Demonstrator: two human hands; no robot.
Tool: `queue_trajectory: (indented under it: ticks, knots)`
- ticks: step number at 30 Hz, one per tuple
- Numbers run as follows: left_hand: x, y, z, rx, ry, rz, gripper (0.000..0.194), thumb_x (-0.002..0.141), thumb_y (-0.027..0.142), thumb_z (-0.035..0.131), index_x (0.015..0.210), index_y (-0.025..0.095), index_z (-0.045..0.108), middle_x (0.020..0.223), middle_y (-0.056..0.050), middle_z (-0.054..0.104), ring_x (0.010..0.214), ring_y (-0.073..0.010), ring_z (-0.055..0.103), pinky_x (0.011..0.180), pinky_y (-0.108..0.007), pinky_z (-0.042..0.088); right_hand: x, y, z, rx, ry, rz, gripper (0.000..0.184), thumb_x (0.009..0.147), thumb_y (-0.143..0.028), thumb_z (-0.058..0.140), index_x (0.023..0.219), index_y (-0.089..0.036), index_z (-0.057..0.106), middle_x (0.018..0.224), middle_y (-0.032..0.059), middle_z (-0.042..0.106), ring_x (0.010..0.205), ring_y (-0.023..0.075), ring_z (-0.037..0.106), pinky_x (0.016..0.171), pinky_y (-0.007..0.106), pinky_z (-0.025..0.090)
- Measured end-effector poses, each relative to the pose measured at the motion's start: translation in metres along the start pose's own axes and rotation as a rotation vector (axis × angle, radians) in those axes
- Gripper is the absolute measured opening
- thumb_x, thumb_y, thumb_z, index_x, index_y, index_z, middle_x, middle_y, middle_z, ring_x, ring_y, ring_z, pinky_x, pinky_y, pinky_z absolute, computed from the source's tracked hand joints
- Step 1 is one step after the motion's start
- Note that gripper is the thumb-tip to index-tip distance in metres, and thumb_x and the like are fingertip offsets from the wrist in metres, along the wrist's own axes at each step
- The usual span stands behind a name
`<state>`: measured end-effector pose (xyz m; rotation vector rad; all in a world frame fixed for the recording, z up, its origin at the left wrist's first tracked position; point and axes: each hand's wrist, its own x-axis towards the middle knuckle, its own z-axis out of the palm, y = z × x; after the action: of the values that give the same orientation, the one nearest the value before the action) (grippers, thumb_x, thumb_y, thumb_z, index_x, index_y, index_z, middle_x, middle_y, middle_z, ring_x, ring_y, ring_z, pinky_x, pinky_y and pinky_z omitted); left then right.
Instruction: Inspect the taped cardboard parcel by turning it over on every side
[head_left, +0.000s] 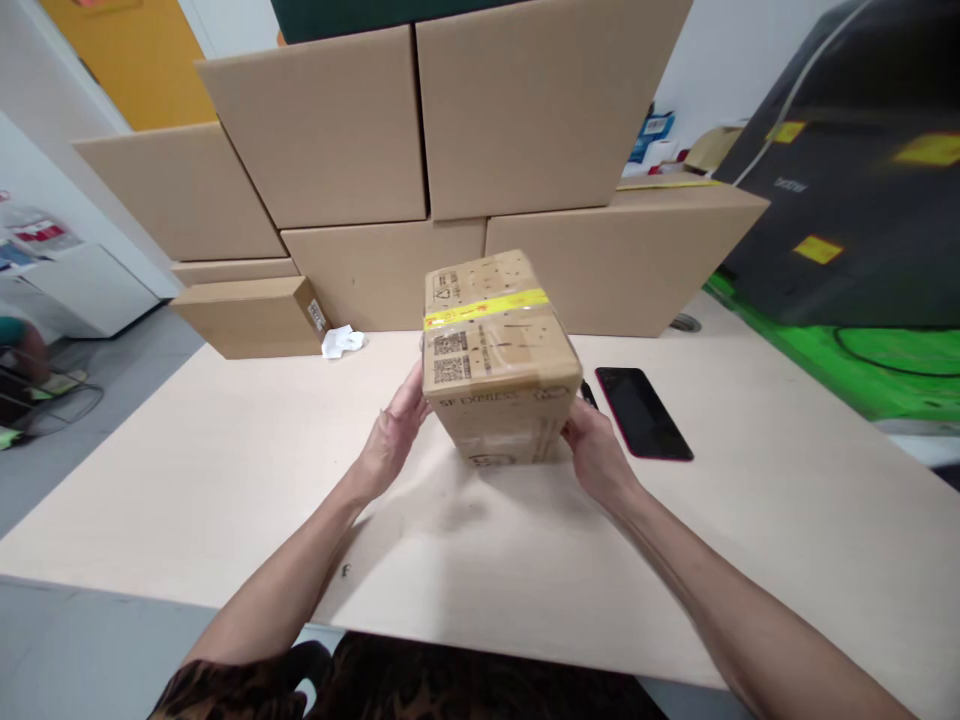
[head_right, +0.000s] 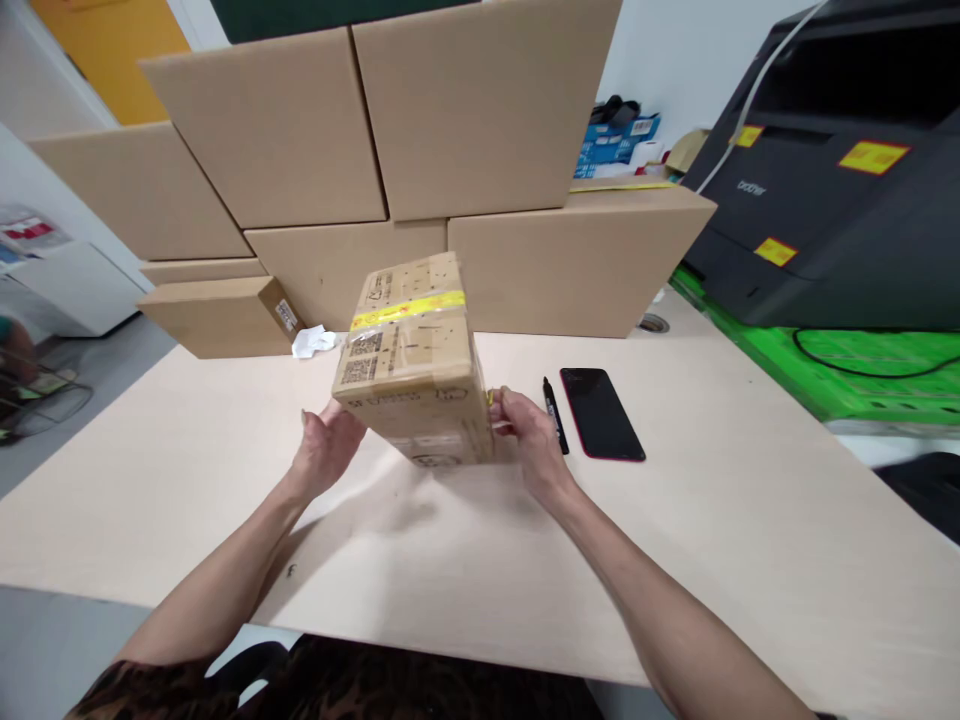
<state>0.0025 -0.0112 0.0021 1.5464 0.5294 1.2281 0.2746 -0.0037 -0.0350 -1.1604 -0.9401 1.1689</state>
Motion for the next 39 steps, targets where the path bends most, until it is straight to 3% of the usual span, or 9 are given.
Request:
queue_trajectory:
  ticks: [3, 7, 12, 15, 20, 26, 31, 35, 39]
  knots:
    - [0.0, 0.002, -0.004, 0.113, 0.052, -0.104, 0.082, 0.101, 0.084, 0.037, 0.168, 0.038, 0.042, 0.183, -0.001, 0.027, 0.171, -0.0381, 0.02, 0.138, -0.061, 0.022, -0.004, -0.003, -0.001, -0.019, -0.047, -0.055, 0.052, 0.085, -0.073, 0.071, 0.106, -0.027, 0.082, 0.117, 0.0075, 0.083, 0.117, 0.0341, 0.073, 0.094, 0.046, 0.057]
    - [0.002, 0.001, 0.0, 0.271, -0.087, -0.208, 0.085, 0.102, 0.08, 0.042, 0.171, 0.031, 0.037, 0.183, -0.006, 0.027, 0.17, -0.0398, 0.021, 0.14, -0.063, 0.014, -0.009, -0.009, 0.002, 0.036, -0.186, -0.05, 0.049, 0.089, -0.072, 0.068, 0.104, -0.029, 0.082, 0.121, 0.006, 0.083, 0.122, 0.0352, 0.072, 0.097, 0.048, 0.06]
    - [-0.001, -0.002, 0.003, 0.4, -0.181, -0.116, 0.083, 0.105, 0.07, 0.049, 0.175, 0.037, 0.018, 0.187, -0.004, 0.008, 0.173, -0.0377, 0.009, 0.141, -0.061, 0.009, -0.015, -0.018, 0.007, 0.135, -0.168, -0.024, 0.057, 0.077, -0.082, 0.071, 0.107, -0.034, 0.08, 0.122, 0.0031, 0.083, 0.137, 0.0355, 0.066, 0.108, 0.05, 0.058]
    - [-0.005, -0.004, -0.001, 0.431, -0.177, -0.027, 0.082, 0.103, 0.074, 0.048, 0.174, 0.04, 0.024, 0.187, -0.002, 0.011, 0.173, -0.0371, 0.004, 0.141, -0.061, 0.004, -0.019, -0.029, 0.005, 0.157, -0.128, 0.044, 0.063, 0.072, -0.089, 0.069, 0.104, -0.036, 0.081, 0.114, 0.0031, 0.085, 0.14, 0.0368, 0.065, 0.11, 0.053, 0.057]
    - [-0.007, -0.005, -0.002, 0.251, -0.08, -0.006, 0.074, 0.102, 0.078, 0.045, 0.168, 0.045, 0.036, 0.183, 0.0, 0.026, 0.172, -0.0353, 0.018, 0.139, -0.064, 0.019, -0.027, -0.043, 0.002, 0.165, -0.136, 0.145, 0.07, 0.07, -0.092, 0.068, 0.105, -0.034, 0.082, 0.111, 0.0065, 0.085, 0.141, 0.0422, 0.064, 0.112, 0.059, 0.056]
    - [-0.009, 0.007, 0.003, 0.352, -0.144, 0.273, 0.082, 0.102, 0.064, 0.061, 0.173, 0.041, 0.025, 0.178, -0.004, 0.04, 0.172, -0.0336, 0.019, 0.141, -0.06, 0.009, -0.032, -0.042, 0.004, 0.214, -0.13, -0.061, 0.074, 0.069, -0.089, 0.073, 0.12, -0.036, 0.078, 0.137, 0.0055, 0.079, 0.152, 0.0399, 0.055, 0.121, 0.059, 0.049]
    - [-0.008, -0.002, 0.003, 0.292, -0.039, 0.149, 0.074, 0.104, 0.062, 0.06, 0.169, 0.04, 0.035, 0.182, -0.002, 0.031, 0.17, -0.0339, 0.024, 0.141, -0.057, 0.017, -0.024, -0.038, 0.006, 0.276, -0.222, -0.131, 0.062, 0.081, -0.079, 0.073, 0.127, -0.036, 0.077, 0.144, 0.0037, 0.075, 0.15, 0.0334, 0.057, 0.131, 0.055, 0.039]
    - [-0.007, -0.011, 0.006, 0.132, 0.086, 0.082, 0.066, 0.104, 0.061, 0.059, 0.165, 0.039, 0.044, 0.176, -0.006, 0.043, 0.163, -0.0367, 0.039, 0.136, -0.062, 0.03, -0.024, -0.031, 0.006, 0.259, -0.25, -0.166, 0.055, 0.085, -0.072, 0.075, 0.127, -0.038, 0.077, 0.144, 0.0021, 0.076, 0.151, 0.0313, 0.057, 0.131, 0.055, 0.038]
    - [-0.01, -0.005, 0.008, 0.195, 0.027, 0.124, 0.073, 0.103, 0.044, 0.068, 0.168, 0.046, 0.035, 0.18, -0.001, 0.036, 0.167, -0.0349, 0.033, 0.137, -0.061, 0.031, -0.032, -0.032, 0.006, 0.232, -0.237, -0.2, 0.055, 0.084, -0.073, 0.076, 0.129, -0.04, 0.076, 0.151, 0.0001, 0.071, 0.151, 0.0325, 0.056, 0.13, 0.055, 0.04]
